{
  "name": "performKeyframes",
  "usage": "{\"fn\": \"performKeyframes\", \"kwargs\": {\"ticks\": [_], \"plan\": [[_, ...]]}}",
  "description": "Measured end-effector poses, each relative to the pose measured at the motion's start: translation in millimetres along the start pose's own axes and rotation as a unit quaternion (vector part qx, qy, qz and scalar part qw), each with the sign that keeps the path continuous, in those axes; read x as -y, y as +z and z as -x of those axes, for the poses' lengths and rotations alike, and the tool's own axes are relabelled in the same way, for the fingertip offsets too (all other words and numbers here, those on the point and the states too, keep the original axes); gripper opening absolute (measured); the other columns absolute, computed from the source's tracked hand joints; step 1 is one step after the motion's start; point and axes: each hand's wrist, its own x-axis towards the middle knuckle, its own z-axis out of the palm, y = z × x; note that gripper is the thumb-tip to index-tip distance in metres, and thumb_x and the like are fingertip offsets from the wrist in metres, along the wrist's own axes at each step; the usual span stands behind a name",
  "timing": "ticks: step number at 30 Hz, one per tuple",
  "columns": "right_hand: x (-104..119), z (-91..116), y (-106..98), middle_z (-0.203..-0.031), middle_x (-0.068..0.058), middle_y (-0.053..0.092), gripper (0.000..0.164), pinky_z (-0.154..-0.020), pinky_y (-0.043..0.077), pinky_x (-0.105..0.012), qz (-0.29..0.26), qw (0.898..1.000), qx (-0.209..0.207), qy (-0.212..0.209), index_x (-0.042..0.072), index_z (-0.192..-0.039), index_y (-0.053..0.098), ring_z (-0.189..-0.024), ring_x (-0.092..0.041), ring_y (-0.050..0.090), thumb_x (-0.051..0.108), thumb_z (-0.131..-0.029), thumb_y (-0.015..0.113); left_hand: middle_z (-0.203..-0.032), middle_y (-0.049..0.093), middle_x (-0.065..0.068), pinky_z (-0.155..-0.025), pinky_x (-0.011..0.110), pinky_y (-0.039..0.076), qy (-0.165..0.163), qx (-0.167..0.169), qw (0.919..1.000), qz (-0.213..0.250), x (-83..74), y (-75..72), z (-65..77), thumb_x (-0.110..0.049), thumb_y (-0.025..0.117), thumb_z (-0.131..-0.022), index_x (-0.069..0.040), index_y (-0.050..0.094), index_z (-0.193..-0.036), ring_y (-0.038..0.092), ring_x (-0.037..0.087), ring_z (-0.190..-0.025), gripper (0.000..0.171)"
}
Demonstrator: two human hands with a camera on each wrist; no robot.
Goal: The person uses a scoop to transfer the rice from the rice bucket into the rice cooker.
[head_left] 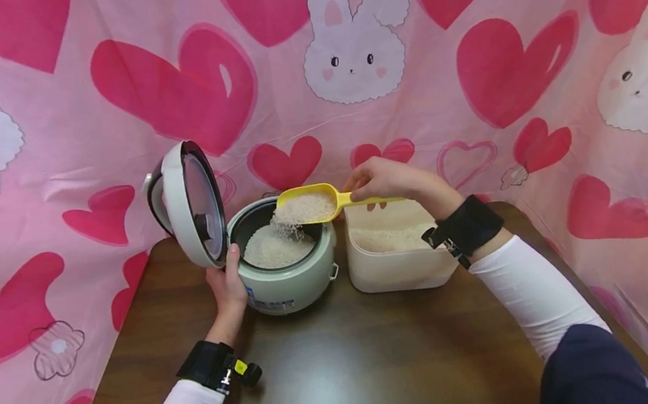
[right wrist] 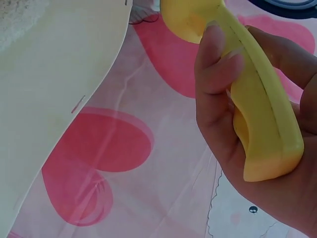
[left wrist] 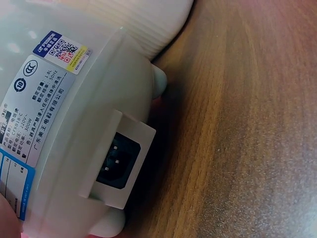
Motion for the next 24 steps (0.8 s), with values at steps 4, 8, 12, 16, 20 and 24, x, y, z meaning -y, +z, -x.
{"fn": "performKeyframes", "kwargs": {"ticks": [4, 8, 12, 16, 20, 24], "plan": [[3, 2, 0, -0.103, -0.014, 0.074, 0.031, -0.066, 0.057, -0.033, 0.009, 1.000, -0.013, -0.003, 0.001, -0.128, 0.072, -0.075, -0.025, 0.067, 0.013, -0.099, 0.068, -0.144, 0.059, 0.023, -0.115, 0.032, 0.035, 0.003, 0.002, 1.0000, 0.007, -2.3, 0.2, -1.9, -0.025, 0.060, -0.099, 0.004, 0.056, -0.142, 0.053, 0.023, -0.127, 0.052], [4, 2, 1, -0.105, -0.015, 0.074, 0.031, -0.069, 0.058, -0.034, 0.010, 1.000, -0.014, -0.003, 0.001, -0.127, 0.071, -0.076, -0.026, 0.066, 0.012, -0.098, 0.068, -0.144, 0.059, 0.022, -0.114, 0.032, 0.035, -0.001, 0.005, 1.0000, 0.005, -1.8, -0.4, -0.8, -0.024, 0.060, -0.099, 0.004, 0.055, -0.143, 0.053, 0.022, -0.126, 0.051], [5, 1, 3, -0.106, -0.017, 0.073, 0.032, -0.072, 0.059, -0.037, 0.012, 1.000, -0.015, -0.002, 0.001, -0.128, 0.071, -0.078, -0.026, 0.066, 0.011, -0.098, 0.068, -0.144, 0.059, 0.020, -0.115, 0.034, 0.035, -0.006, 0.009, 0.9999, 0.001, 1.1, -1.8, -0.1, -0.024, 0.059, -0.100, 0.003, 0.055, -0.143, 0.052, 0.018, -0.125, 0.051], [7, 0, 5, -0.103, -0.018, 0.073, 0.032, -0.072, 0.059, -0.038, 0.009, 1.000, -0.017, -0.009, -0.001, -0.127, 0.070, -0.076, -0.026, 0.066, 0.009, -0.097, 0.067, -0.146, 0.058, 0.019, -0.117, 0.037, 0.034, -0.007, 0.012, 0.9999, 0.001, 0.5, -2.1, 0.6, -0.026, 0.059, -0.101, 0.001, 0.055, -0.144, 0.052, 0.020, -0.127, 0.051], [13, 1, 6, -0.102, -0.018, 0.073, 0.032, -0.071, 0.059, -0.036, 0.006, 1.000, -0.018, -0.016, 0.000, -0.128, 0.070, -0.076, -0.025, 0.066, 0.008, -0.097, 0.068, -0.146, 0.058, 0.019, -0.116, 0.035, 0.034, -0.002, 0.010, 1.0000, 0.000, 0.9, -1.7, 0.1, -0.025, 0.059, -0.100, 0.001, 0.055, -0.144, 0.052, 0.020, -0.128, 0.052], [18, 2, 8, -0.104, -0.016, 0.074, 0.034, -0.076, 0.060, -0.039, 0.009, 1.000, -0.017, -0.020, 0.001, -0.130, 0.070, -0.079, -0.025, 0.067, 0.009, -0.096, 0.068, -0.142, 0.060, 0.022, -0.112, 0.028, 0.036, 0.006, 0.000, 1.0000, -0.001, 2.4, -0.9, 0.1, -0.024, 0.060, -0.099, 0.004, 0.057, -0.141, 0.054, 0.008, -0.120, 0.050]]}}
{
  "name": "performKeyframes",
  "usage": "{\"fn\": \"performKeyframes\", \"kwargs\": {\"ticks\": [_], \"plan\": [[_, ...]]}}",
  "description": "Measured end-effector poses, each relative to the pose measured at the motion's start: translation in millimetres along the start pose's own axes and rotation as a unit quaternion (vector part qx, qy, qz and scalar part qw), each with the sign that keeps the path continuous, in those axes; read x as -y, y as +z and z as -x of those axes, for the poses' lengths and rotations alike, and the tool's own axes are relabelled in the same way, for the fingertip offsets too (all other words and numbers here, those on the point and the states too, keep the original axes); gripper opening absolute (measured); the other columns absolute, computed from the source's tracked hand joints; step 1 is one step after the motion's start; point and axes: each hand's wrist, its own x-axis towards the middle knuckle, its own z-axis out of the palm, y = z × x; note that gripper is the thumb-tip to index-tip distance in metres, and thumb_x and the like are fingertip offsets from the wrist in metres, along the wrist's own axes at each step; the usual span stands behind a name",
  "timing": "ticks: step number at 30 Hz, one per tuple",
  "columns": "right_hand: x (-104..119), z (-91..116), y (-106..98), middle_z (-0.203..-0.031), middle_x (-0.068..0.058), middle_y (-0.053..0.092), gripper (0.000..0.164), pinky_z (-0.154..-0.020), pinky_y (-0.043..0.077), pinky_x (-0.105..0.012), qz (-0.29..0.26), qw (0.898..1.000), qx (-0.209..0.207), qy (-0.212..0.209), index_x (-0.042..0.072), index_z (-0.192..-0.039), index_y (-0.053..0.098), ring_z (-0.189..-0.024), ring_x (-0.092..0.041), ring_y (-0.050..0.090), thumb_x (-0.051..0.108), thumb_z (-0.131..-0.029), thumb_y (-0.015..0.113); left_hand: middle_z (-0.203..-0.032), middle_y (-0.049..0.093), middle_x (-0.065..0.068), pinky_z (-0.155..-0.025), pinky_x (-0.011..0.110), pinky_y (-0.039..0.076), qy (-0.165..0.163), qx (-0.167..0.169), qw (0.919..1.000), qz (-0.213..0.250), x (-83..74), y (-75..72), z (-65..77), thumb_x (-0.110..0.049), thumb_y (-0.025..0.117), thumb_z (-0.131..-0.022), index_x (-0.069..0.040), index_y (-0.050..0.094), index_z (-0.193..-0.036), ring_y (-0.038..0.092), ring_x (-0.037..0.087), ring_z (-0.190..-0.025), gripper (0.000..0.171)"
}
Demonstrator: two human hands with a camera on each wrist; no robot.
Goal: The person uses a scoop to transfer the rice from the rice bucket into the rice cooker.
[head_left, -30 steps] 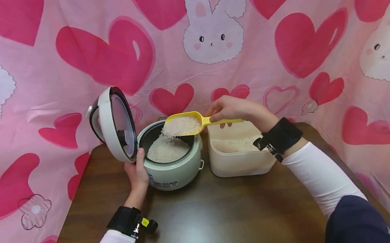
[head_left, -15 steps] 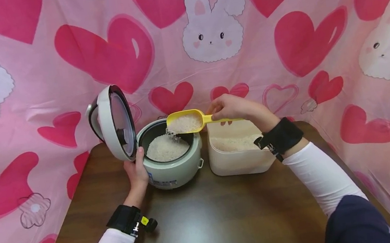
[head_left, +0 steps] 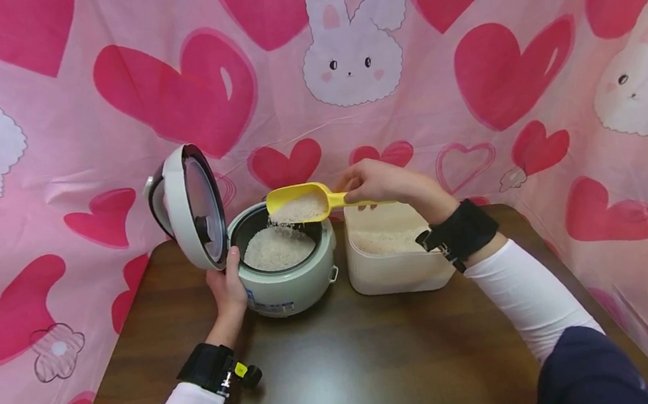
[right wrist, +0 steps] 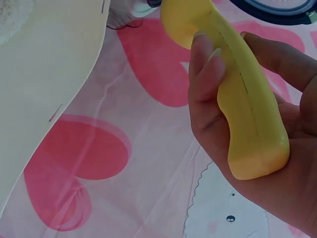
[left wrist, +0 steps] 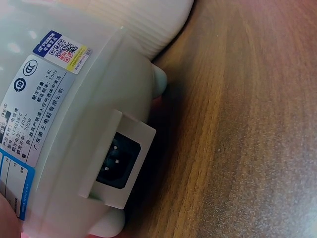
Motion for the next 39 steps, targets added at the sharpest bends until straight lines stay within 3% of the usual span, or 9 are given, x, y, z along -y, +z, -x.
{"fn": "performKeyframes", "kwargs": {"ticks": [4, 14, 25, 35, 39], "plan": [[4, -3, 4, -0.107, -0.018, 0.074, 0.035, -0.078, 0.060, -0.038, 0.012, 1.000, 0.000, -0.005, 0.002, -0.129, 0.070, -0.081, -0.026, 0.067, 0.011, -0.096, 0.068, -0.140, 0.061, 0.023, -0.109, 0.026, 0.037, 0.001, -0.005, 1.0000, 0.000, -0.2, 0.0, 0.8, -0.024, 0.060, -0.099, 0.005, 0.058, -0.140, 0.053, 0.002, -0.115, 0.050], [11, -4, 9, -0.107, -0.015, 0.073, 0.034, -0.080, 0.060, -0.042, 0.031, 0.999, -0.006, -0.024, 0.004, -0.129, 0.070, -0.085, -0.028, 0.067, 0.010, -0.096, 0.069, -0.142, 0.061, 0.022, -0.111, 0.026, 0.036, 0.004, -0.002, 1.0000, 0.000, 0.2, 1.3, -1.0, -0.023, 0.061, -0.099, 0.004, 0.058, -0.140, 0.055, 0.015, -0.124, 0.050], [13, -7, 13, -0.115, -0.016, 0.072, 0.036, -0.086, 0.058, -0.040, 0.066, 0.996, -0.042, -0.034, 0.004, -0.129, 0.068, -0.098, -0.031, 0.065, 0.011, -0.094, 0.072, -0.140, 0.061, 0.023, -0.109, 0.024, 0.037, 0.003, -0.003, 1.0000, 0.000, 1.2, 1.1, 0.2, -0.023, 0.059, -0.099, 0.004, 0.059, -0.139, 0.054, 0.001, -0.116, 0.049], [6, -12, 21, -0.115, -0.015, 0.072, 0.037, -0.089, 0.057, -0.041, 0.071, 0.995, -0.044, -0.046, 0.004, -0.129, 0.070, -0.100, -0.030, 0.064, 0.010, -0.093, 0.074, -0.143, 0.060, 0.023, -0.111, 0.027, 0.036, -0.002, -0.002, 1.0000, 0.002, 1.2, 1.1, -0.2, -0.025, 0.059, -0.099, 0.005, 0.057, -0.141, 0.054, 0.004, -0.119, 0.051], [4, -14, 24, -0.113, -0.014, 0.072, 0.036, -0.089, 0.056, -0.040, 0.074, 0.994, -0.050, -0.058, 0.004, -0.128, 0.071, -0.100, -0.030, 0.063, 0.013, -0.094, 0.075, -0.143, 0.059, 0.023, -0.113, 0.029, 0.036, -0.004, -0.001, 1.0000, 0.000, 0.4, 0.9, 0.0, -0.025, 0.059, -0.099, 0.004, 0.056, -0.141, 0.054, 0.014, -0.124, 0.051]]}}
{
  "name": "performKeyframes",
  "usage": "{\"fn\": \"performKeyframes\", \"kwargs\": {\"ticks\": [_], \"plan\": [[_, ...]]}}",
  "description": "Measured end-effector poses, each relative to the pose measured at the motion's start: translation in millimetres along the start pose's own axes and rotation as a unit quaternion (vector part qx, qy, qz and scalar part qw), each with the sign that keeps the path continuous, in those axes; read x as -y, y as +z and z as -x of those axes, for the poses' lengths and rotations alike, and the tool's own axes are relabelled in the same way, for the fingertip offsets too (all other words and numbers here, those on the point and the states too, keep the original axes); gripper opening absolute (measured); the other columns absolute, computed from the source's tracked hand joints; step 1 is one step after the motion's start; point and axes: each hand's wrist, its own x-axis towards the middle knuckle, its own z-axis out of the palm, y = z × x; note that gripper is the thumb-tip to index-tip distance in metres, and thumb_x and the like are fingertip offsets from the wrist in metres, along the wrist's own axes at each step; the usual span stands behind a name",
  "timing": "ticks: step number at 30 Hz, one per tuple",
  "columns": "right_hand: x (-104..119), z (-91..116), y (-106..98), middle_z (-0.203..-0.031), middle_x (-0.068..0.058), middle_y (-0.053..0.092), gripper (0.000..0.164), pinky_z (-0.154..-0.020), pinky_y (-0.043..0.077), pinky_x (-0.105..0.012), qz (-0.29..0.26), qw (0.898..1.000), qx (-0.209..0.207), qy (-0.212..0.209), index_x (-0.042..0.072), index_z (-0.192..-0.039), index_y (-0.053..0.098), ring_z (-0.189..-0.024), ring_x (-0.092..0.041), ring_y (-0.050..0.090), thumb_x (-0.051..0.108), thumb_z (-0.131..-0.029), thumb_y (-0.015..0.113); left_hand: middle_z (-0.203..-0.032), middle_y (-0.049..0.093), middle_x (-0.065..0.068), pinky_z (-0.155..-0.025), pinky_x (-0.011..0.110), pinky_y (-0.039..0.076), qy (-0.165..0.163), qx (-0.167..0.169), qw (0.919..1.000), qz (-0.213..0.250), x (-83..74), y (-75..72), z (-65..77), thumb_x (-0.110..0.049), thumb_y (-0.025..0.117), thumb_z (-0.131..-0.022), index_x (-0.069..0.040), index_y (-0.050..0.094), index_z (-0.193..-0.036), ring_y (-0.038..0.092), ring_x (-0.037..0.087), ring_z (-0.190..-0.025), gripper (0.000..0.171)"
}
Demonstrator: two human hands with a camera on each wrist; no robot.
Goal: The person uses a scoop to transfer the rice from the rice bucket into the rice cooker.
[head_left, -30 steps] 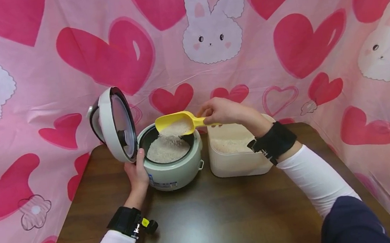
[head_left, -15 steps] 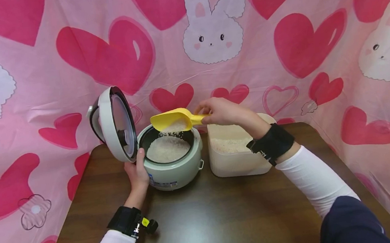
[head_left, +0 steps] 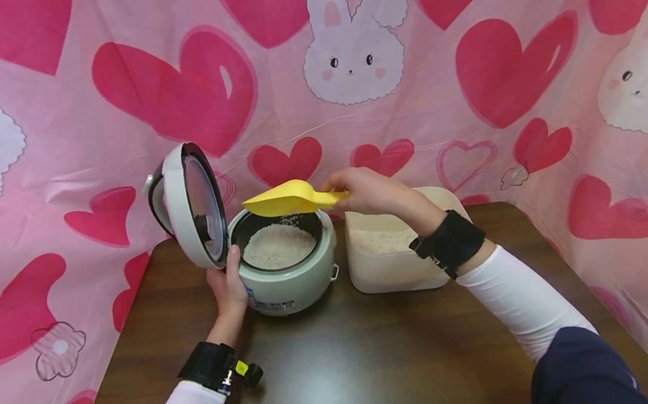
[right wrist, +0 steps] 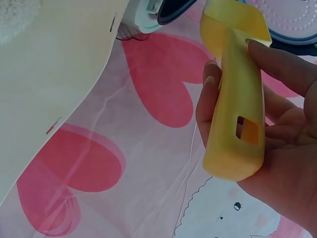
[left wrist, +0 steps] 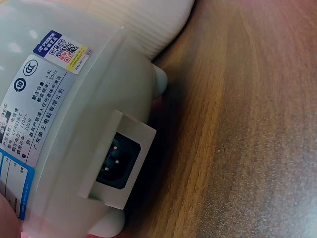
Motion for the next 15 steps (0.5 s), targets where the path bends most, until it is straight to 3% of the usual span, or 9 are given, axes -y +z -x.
{"fn": "performKeyframes", "kwargs": {"ticks": [6, 15], "plan": [[-2, 2, 1, -0.112, -0.011, 0.071, 0.036, -0.090, 0.056, -0.040, 0.007, 1.000, -0.008, -0.003, 0.005, -0.128, 0.071, -0.101, -0.029, 0.061, 0.014, -0.093, 0.076, -0.147, 0.056, 0.021, -0.118, 0.039, 0.033, -0.007, 0.010, 0.9999, -0.005, -2.8, -0.6, 1.2, -0.028, 0.058, -0.100, 0.002, 0.053, -0.145, 0.050, 0.029, -0.134, 0.054], [-14, 10, 3, -0.105, -0.008, 0.069, 0.030, -0.088, 0.054, -0.040, 0.002, 1.000, -0.017, -0.008, 0.007, -0.121, 0.072, -0.097, -0.027, 0.060, 0.017, -0.093, 0.076, -0.145, 0.058, 0.021, -0.117, 0.036, 0.033, -0.005, 0.011, 0.9999, -0.003, -0.8, -0.8, 1.7, -0.026, 0.059, -0.100, 0.003, 0.054, -0.144, 0.051, 0.026, -0.132, 0.053]]}}
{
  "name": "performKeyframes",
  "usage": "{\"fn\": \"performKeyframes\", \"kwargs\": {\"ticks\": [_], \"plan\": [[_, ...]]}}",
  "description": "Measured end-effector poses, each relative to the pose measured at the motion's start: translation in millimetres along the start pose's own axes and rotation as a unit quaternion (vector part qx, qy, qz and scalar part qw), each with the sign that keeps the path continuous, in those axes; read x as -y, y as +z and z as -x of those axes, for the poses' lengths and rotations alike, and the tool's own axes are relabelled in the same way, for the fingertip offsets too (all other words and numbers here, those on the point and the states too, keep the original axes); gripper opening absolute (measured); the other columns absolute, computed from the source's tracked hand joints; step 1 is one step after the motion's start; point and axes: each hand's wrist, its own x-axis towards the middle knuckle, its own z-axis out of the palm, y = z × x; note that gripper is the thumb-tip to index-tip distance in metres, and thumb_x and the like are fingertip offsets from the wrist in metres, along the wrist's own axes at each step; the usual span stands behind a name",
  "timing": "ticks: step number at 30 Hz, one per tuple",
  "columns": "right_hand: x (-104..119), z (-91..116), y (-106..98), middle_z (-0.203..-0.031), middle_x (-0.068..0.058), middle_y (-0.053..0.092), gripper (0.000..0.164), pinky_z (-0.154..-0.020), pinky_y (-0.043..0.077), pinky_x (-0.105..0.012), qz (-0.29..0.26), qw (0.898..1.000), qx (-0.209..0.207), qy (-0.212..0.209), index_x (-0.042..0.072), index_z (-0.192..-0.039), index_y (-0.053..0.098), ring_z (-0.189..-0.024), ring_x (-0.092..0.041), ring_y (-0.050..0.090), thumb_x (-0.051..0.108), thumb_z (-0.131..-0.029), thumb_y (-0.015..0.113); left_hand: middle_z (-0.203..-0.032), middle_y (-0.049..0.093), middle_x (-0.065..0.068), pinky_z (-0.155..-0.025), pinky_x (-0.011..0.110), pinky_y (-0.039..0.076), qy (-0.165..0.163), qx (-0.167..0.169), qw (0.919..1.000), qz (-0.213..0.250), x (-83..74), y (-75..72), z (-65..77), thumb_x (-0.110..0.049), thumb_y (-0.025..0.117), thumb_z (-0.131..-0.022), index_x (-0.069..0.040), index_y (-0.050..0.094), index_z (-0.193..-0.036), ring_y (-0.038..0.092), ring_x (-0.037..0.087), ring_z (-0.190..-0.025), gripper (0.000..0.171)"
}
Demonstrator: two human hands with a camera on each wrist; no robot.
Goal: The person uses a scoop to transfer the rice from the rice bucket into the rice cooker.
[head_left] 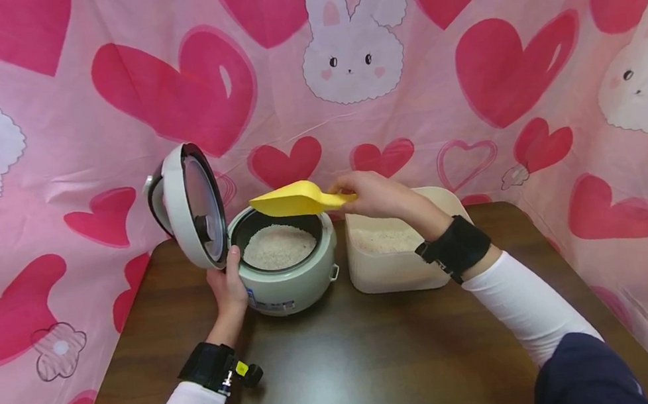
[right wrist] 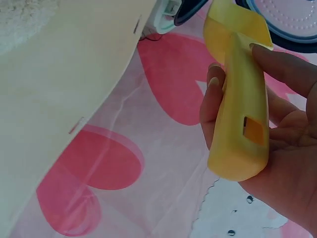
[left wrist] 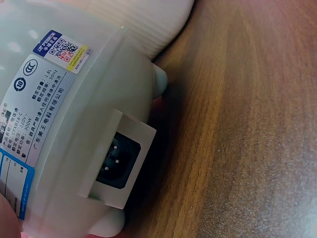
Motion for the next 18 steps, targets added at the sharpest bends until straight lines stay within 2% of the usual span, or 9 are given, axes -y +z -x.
{"fn": "performKeyframes", "kwargs": {"ticks": [8, 10, 13, 15, 18], "plan": [[-20, 10, -2, -0.103, -0.010, 0.072, 0.031, -0.079, 0.056, -0.033, -0.096, 0.995, 0.033, 0.017, 0.004, -0.123, 0.072, -0.089, -0.029, 0.062, 0.017, -0.095, 0.074, -0.144, 0.059, 0.021, -0.116, 0.034, 0.034, 0.001, -0.005, 1.0000, -0.002, 0.6, -1.7, 0.3, -0.027, 0.059, -0.099, 0.002, 0.055, -0.143, 0.052, 0.025, -0.130, 0.053], [-27, 14, -3, -0.101, -0.010, 0.071, 0.031, -0.076, 0.058, -0.036, -0.118, 0.992, 0.035, 0.024, 0.003, -0.123, 0.072, -0.086, -0.032, 0.063, 0.017, -0.095, 0.073, -0.143, 0.060, 0.022, -0.115, 0.033, 0.035, 0.002, -0.008, 1.0000, -0.001, 0.3, -0.9, -0.4, -0.027, 0.059, -0.099, 0.003, 0.056, -0.143, 0.053, 0.019, -0.127, 0.053], [-39, 23, -8, -0.102, -0.011, 0.070, 0.035, -0.075, 0.058, -0.036, -0.135, 0.989, 0.036, 0.042, 0.004, -0.127, 0.070, -0.085, -0.032, 0.064, 0.022, -0.097, 0.072, -0.143, 0.060, 0.021, -0.115, 0.032, 0.035, 0.002, -0.009, 0.9999, -0.003, -0.4, 0.7, -0.6, -0.027, 0.060, -0.099, 0.003, 0.057, -0.142, 0.054, 0.015, -0.125, 0.052], [-48, 31, -12, -0.102, -0.011, 0.069, 0.038, -0.073, 0.059, -0.037, -0.142, 0.988, 0.038, 0.053, 0.003, -0.130, 0.069, -0.082, -0.030, 0.064, 0.024, -0.098, 0.071, -0.142, 0.060, 0.022, -0.114, 0.031, 0.035, 0.003, -0.010, 0.9999, -0.002, -0.5, 1.4, -0.4, -0.026, 0.060, -0.099, 0.003, 0.057, -0.141, 0.054, 0.015, -0.124, 0.052], [-61, 44, -17, -0.103, -0.013, 0.069, 0.041, -0.068, 0.058, -0.036, -0.145, 0.987, 0.039, 0.061, 0.002, -0.134, 0.067, -0.077, -0.028, 0.064, 0.024, -0.099, 0.070, -0.144, 0.059, 0.021, -0.116, 0.033, 0.034, -0.001, -0.005, 1.0000, 0.000, 0.2, 0.6, 0.0, -0.027, 0.059, -0.099, 0.003, 0.056, -0.143, 0.053, 0.024, -0.129, 0.053]]}}
